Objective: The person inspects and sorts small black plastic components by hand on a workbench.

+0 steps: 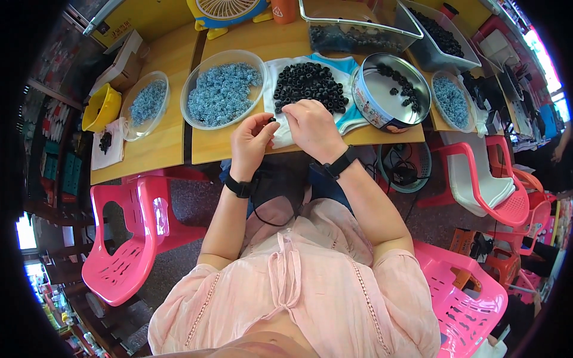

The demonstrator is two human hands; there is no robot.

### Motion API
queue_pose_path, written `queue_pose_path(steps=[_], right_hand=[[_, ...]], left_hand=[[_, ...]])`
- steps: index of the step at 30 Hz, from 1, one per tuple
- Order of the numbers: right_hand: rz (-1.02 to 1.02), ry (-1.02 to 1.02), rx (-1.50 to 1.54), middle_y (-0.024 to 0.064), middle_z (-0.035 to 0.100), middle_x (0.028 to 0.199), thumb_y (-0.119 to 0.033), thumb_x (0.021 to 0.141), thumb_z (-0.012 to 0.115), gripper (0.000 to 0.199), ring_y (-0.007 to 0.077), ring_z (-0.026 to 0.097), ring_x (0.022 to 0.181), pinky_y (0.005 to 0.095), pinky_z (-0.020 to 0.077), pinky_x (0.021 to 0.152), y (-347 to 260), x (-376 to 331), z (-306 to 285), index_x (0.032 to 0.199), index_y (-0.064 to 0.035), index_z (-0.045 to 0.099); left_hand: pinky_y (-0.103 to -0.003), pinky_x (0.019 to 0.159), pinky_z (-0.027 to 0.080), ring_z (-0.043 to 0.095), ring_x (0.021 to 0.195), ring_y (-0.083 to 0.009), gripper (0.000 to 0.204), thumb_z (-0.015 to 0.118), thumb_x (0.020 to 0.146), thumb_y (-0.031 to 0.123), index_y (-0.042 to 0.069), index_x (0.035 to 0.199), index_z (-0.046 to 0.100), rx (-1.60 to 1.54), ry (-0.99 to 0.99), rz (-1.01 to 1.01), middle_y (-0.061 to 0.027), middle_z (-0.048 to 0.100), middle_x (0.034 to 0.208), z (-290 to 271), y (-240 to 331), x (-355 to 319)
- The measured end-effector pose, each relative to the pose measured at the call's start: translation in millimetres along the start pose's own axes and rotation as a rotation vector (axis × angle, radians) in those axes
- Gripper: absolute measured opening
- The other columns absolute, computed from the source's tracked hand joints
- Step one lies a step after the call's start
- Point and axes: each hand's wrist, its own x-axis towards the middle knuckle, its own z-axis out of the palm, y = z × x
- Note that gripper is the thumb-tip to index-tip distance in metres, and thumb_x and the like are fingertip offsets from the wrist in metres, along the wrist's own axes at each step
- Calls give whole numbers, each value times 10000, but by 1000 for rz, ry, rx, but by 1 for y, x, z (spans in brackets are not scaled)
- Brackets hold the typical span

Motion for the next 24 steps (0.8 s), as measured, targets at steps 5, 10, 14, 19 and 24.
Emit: queue_pose_path(steps=[5,10,14,19,24], right_hand=[[89,-88,80,137,689,882,-87,837,623,166,280,661,800,363,520,736,-3,3,-6,970,-14,689],[527,-284,608,91,714,888,-120,872,650,227,148,686,737,277,536,654,-14,3,-21,1057,7,680],[769,-274,1086,71,698,893,-96,876,659,202,113,672,742,236,551,667,-15,-6,-26,1033,30,671],[868,-178,1211,81,690,886,-67,860,660,170,130,674,721,240,562,667,-16,-24,-24,995,35,665],[840,-128,1105,75,684,873,-60,845,654,157,123,666,715,228,548,645,-17,-37,-25,971,33,666]], left_hand=[[-211,528,481,572,597,-58,221,736,840,86,-8,1032,678,-11,-29,0,-17,647,755,-2,1,0],[-231,562,504,617,668,-87,214,748,827,72,0,1018,684,-12,-87,122,-40,671,830,-5,19,-8],[-273,630,526,661,724,-179,227,766,787,72,27,999,695,227,-160,378,-91,683,868,-10,35,-11],[-301,651,531,666,734,-232,224,775,759,70,44,967,696,359,-248,456,-110,681,866,-9,47,-16],[-284,628,524,650,712,-197,212,765,767,54,26,963,691,453,-291,502,-98,674,856,-4,47,-22]])
